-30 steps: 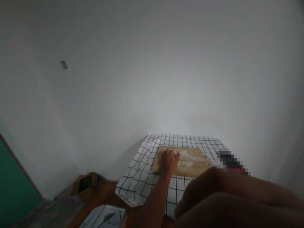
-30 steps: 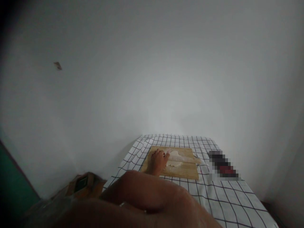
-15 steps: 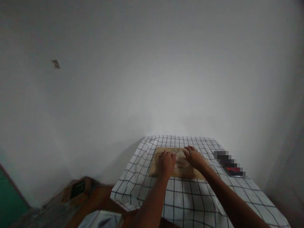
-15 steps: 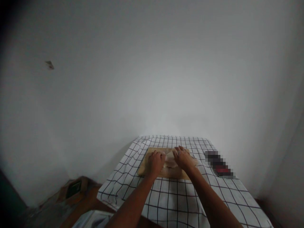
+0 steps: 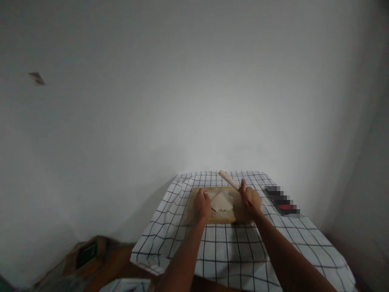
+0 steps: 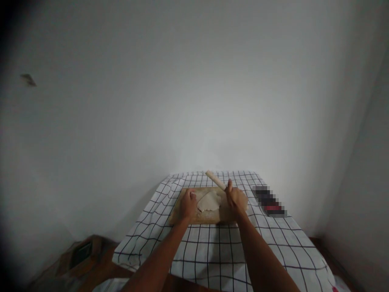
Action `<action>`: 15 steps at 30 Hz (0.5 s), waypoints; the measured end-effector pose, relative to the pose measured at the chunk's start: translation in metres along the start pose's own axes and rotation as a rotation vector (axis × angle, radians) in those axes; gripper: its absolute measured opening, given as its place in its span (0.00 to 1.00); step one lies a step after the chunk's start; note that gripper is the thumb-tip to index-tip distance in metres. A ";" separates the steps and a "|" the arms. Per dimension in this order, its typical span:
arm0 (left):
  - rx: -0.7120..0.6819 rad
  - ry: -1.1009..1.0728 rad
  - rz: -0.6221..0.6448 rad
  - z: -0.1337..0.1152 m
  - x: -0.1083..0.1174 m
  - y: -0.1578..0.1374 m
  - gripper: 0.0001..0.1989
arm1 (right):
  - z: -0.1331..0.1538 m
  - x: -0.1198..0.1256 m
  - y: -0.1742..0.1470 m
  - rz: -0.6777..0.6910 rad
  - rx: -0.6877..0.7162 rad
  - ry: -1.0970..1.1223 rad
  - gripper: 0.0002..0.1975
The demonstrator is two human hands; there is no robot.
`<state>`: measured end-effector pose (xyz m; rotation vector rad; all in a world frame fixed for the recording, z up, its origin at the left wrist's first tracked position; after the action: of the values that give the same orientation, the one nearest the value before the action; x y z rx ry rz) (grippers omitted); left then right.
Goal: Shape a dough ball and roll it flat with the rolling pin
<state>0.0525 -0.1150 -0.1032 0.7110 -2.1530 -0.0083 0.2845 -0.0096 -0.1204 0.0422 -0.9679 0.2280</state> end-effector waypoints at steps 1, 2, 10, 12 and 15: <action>-0.049 0.086 0.022 -0.007 -0.003 -0.002 0.15 | -0.002 0.002 -0.001 -0.022 -0.008 0.034 0.47; -0.099 0.175 0.041 -0.014 -0.007 -0.005 0.14 | -0.002 0.004 -0.002 -0.042 0.003 0.045 0.48; -0.319 0.424 0.163 -0.036 -0.031 -0.014 0.22 | 0.004 0.000 -0.006 -0.040 0.041 -0.067 0.46; -0.338 0.423 0.195 -0.035 -0.034 -0.012 0.23 | 0.008 0.001 -0.006 -0.040 0.057 -0.118 0.44; -0.374 0.443 0.266 -0.038 -0.038 -0.009 0.21 | 0.013 0.004 -0.011 -0.043 0.070 -0.181 0.41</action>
<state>0.1027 -0.0947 -0.1084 0.1832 -1.7354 -0.1009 0.2781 -0.0210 -0.1089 0.1495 -1.1378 0.2210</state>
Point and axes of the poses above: each hand's wrist, its own y-axis towards the middle knuckle, its own x-axis out of the back of the hand, z = x × y, the point moved 7 cm from there along y, towards the middle knuckle, and after that the axes turned 13 degrees about z, right-handed, at the moved point
